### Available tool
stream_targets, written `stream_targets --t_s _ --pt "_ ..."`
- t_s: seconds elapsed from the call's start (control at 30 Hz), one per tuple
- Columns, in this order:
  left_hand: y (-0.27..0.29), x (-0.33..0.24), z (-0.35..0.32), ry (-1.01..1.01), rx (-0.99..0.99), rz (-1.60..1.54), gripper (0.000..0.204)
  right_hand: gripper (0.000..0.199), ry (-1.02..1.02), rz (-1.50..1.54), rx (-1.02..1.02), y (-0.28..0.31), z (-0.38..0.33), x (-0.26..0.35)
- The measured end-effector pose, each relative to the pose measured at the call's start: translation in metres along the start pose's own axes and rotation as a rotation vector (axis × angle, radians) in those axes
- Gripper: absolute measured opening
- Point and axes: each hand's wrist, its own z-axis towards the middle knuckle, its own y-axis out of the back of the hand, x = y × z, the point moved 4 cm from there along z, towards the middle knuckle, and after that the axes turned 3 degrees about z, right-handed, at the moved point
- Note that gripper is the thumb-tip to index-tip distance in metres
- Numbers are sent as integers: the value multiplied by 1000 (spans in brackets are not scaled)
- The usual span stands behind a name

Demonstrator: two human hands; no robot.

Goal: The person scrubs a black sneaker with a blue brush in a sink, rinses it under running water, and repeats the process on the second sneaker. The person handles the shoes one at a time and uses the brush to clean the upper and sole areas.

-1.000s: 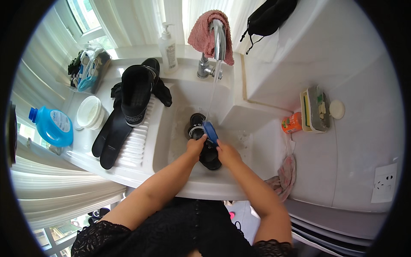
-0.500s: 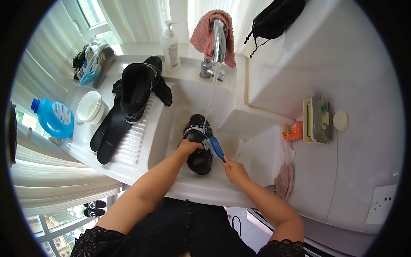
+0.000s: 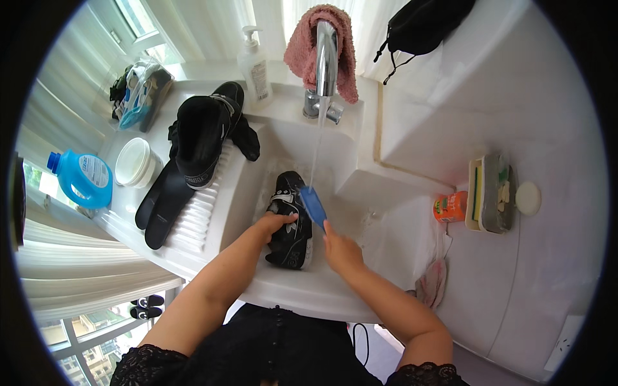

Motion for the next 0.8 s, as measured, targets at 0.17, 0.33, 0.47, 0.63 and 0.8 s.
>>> stream_targets --t_s 0.17,0.33,0.47,0.63,0.8 --pt "-14 -24 -33 -68 -69 126 81 35 110 -61 -42 9 134 23" --pt "-2 0 7 -24 13 16 85 38 120 -187 99 28 82 42" --pt "-8 -7 -7 -106 -150 165 96 41 115 -317 110 23 17 16" --pt "-22 -20 -17 -99 -304 392 110 39 116 -199 -35 -11 117 44" --pt "-11 -18 -17 -107 -135 261 82 41 186 -322 72 -13 63 61"
